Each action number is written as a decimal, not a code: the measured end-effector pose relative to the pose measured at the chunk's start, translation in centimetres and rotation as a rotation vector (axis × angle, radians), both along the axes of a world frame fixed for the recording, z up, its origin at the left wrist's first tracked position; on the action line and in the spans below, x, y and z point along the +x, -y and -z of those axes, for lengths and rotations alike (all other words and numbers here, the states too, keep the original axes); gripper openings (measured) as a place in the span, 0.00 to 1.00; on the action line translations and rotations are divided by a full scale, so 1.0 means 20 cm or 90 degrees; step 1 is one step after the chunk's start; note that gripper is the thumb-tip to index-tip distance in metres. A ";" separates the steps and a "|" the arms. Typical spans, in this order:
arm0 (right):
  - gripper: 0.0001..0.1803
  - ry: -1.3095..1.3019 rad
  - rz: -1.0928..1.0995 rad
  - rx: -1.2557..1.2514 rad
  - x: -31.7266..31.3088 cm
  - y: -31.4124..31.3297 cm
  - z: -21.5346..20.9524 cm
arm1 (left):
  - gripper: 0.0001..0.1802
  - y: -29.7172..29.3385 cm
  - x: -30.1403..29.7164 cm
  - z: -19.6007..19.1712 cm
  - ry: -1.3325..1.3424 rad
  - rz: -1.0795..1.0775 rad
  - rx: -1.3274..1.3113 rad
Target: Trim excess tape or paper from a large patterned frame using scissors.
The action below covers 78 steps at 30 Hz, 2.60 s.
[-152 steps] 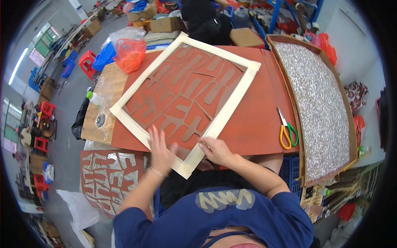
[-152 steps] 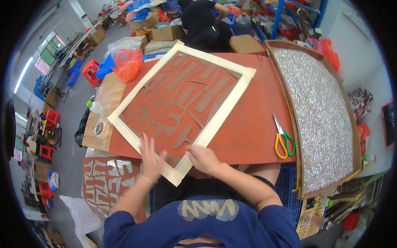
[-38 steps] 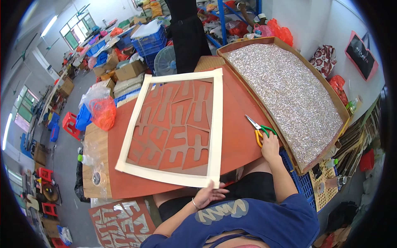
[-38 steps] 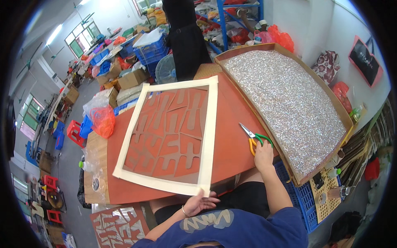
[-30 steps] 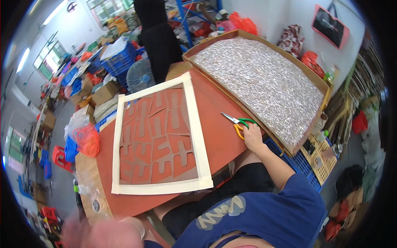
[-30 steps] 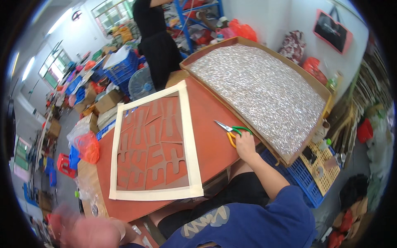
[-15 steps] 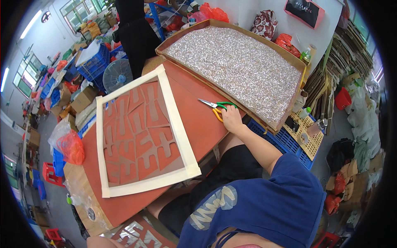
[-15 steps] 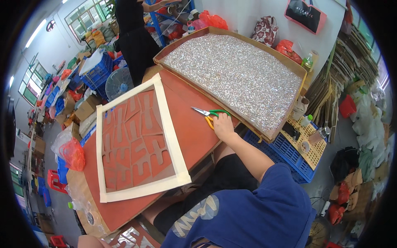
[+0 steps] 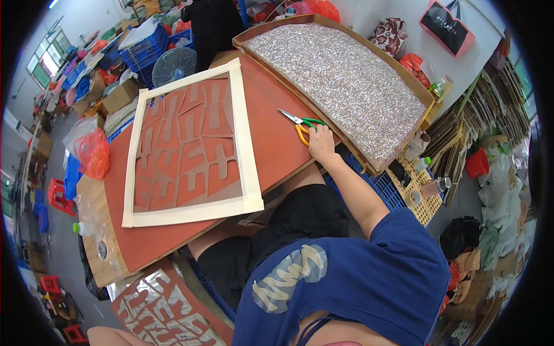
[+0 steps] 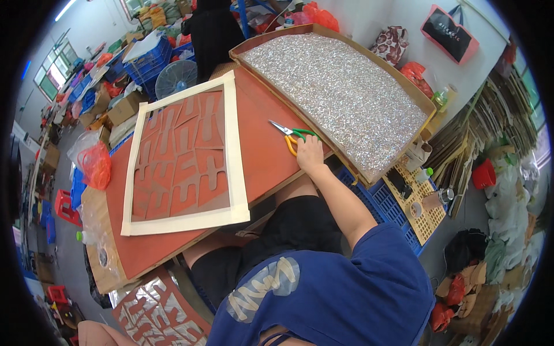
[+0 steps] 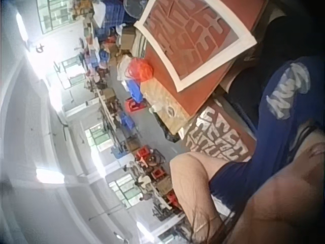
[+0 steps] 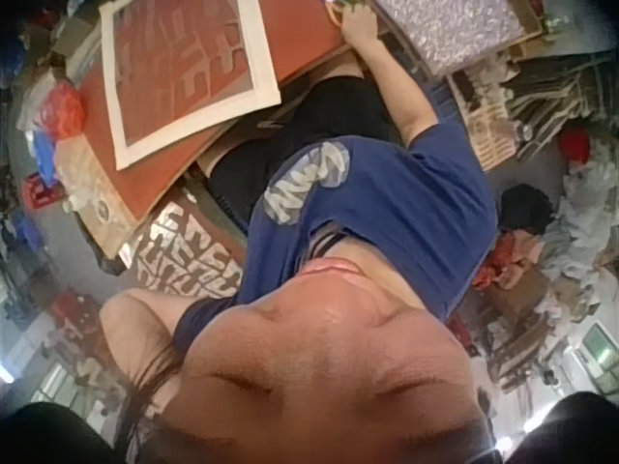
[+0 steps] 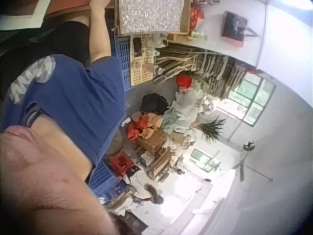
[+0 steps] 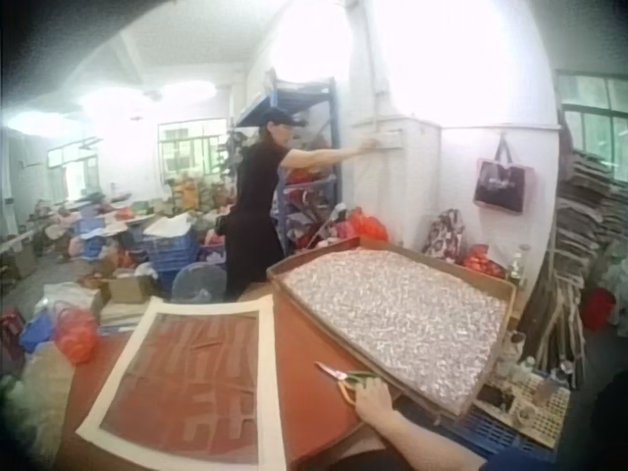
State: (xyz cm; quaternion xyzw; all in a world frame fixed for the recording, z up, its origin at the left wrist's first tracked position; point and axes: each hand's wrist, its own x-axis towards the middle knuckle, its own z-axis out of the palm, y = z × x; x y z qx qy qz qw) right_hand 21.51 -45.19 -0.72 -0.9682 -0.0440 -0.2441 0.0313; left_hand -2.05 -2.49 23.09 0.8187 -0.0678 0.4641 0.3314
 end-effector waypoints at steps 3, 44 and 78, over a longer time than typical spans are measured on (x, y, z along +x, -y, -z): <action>0.07 0.003 -0.003 -0.002 0.01 0.02 0.03 | 0.13 0.02 -0.10 0.00 0.026 -0.056 0.019; 0.11 -0.457 -0.208 1.005 -0.89 -0.05 0.12 | 0.13 0.82 0.50 1.23 -0.784 0.389 -1.204; 0.41 -0.681 -0.200 1.031 -1.02 -0.12 -0.04 | 0.07 1.27 0.63 1.19 -0.669 0.387 -1.033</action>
